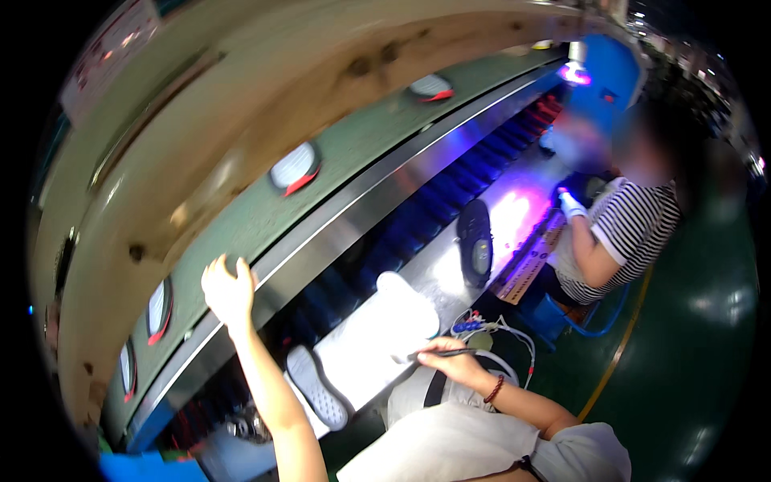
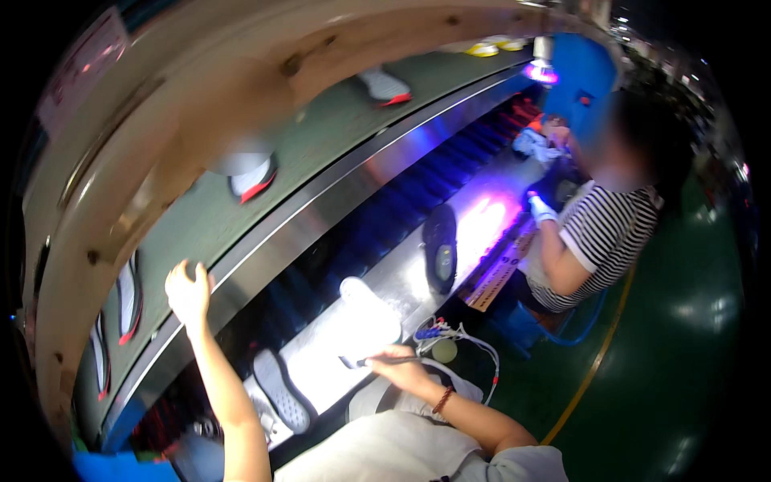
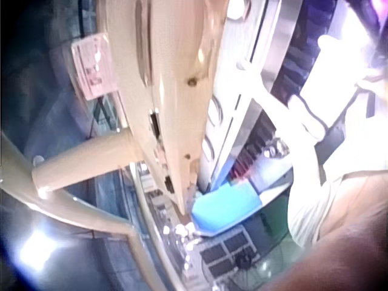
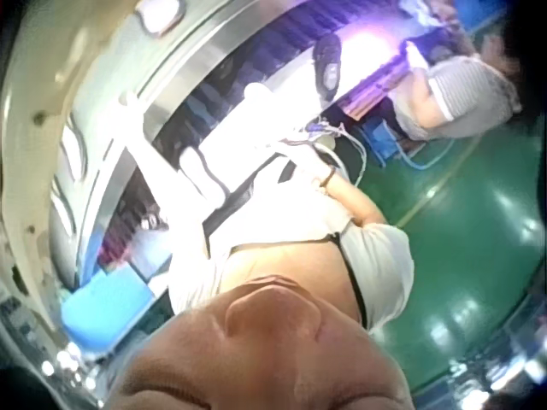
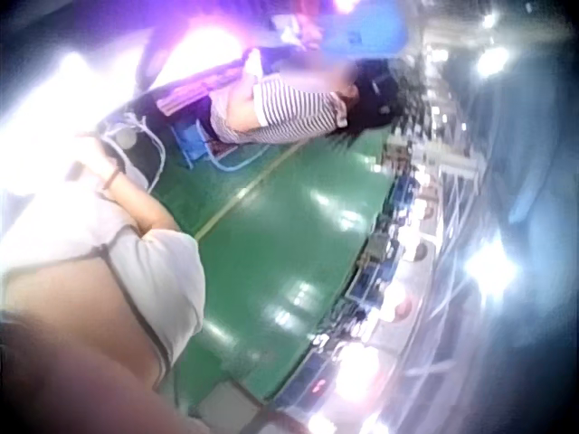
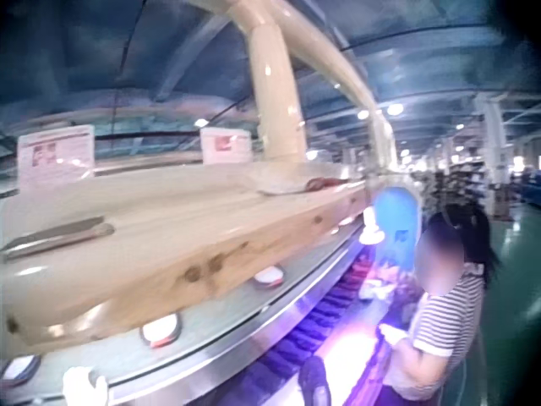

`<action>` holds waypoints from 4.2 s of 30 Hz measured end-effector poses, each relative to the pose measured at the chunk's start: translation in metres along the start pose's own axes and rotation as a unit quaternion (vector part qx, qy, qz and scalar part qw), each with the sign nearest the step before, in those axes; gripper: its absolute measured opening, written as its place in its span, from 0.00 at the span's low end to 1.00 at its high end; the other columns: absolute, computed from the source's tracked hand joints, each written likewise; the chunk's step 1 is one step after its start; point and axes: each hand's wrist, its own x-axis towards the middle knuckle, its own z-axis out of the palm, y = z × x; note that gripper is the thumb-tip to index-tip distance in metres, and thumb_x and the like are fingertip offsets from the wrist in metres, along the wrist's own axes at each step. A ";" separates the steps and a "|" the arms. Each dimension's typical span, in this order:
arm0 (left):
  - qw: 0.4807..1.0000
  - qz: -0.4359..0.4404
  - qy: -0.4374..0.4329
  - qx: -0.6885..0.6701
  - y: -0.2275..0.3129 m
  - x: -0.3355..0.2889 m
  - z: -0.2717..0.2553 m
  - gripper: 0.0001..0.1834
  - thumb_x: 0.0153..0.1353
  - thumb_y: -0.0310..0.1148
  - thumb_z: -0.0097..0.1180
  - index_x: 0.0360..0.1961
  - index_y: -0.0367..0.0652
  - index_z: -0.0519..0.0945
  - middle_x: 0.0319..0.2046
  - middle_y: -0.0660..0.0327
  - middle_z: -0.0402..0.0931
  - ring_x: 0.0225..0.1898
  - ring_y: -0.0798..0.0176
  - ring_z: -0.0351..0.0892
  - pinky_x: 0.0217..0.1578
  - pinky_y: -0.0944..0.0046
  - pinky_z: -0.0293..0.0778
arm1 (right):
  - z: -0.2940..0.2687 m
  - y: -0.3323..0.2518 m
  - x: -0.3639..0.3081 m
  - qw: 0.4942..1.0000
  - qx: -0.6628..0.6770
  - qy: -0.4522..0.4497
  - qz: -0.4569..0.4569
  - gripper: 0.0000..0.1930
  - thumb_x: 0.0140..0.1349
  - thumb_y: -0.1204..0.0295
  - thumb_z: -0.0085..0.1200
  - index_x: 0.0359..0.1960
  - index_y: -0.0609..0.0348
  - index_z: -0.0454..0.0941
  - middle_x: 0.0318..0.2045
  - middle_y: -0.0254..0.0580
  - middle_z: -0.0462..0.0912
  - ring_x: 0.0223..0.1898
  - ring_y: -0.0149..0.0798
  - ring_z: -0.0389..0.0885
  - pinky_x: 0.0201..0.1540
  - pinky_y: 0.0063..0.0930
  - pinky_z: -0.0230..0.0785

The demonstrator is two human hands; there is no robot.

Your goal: The person repeatedly picks up gray shoe insoles from a conveyor belt and scrubs their surfaces with a small brush. The person turns the insoles over to clean both sides and places them back on the belt. A coworker is visible nearby performing a similar task.

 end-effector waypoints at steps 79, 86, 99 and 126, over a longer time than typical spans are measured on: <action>0.041 -0.686 0.129 -0.715 -0.031 -0.330 -0.009 0.26 0.52 0.52 0.36 0.47 0.48 0.63 0.49 0.56 0.59 0.51 0.50 0.57 0.45 0.39 0.57 | -0.021 -0.028 -0.007 0.975 0.187 0.019 0.120 0.12 0.56 0.68 0.45 0.39 0.61 0.68 0.34 0.38 0.74 0.37 0.31 0.71 0.32 0.20 0.62; 0.060 -0.718 0.067 -0.690 -0.032 -0.308 -0.018 0.29 0.49 0.52 0.40 0.50 0.49 0.62 0.50 0.54 0.58 0.52 0.49 0.56 0.45 0.38 0.56 | -0.022 -0.027 -0.010 0.976 0.178 0.021 0.125 0.12 0.57 0.68 0.44 0.40 0.61 0.68 0.35 0.38 0.73 0.37 0.31 0.71 0.32 0.19 0.61; 0.098 -0.583 -0.239 -0.771 -0.019 -0.332 -0.059 0.27 0.45 0.43 0.48 0.45 0.37 0.68 0.43 0.54 0.69 0.45 0.55 0.69 0.47 0.54 0.64 | -0.018 -0.028 0.001 0.990 0.118 -0.005 0.078 0.11 0.56 0.72 0.46 0.39 0.65 0.70 0.33 0.38 0.74 0.32 0.27 0.71 0.32 0.16 0.62; 0.072 -0.456 -0.448 -0.766 0.073 -0.240 -0.092 0.39 0.45 0.34 0.55 0.57 0.42 0.49 0.49 0.57 0.60 0.48 0.64 0.65 0.47 0.65 0.65 | 0.029 -0.048 0.005 0.784 -0.521 0.016 -0.337 0.16 0.42 0.74 0.53 0.33 0.74 0.72 0.33 0.58 0.75 0.34 0.47 0.72 0.39 0.32 0.64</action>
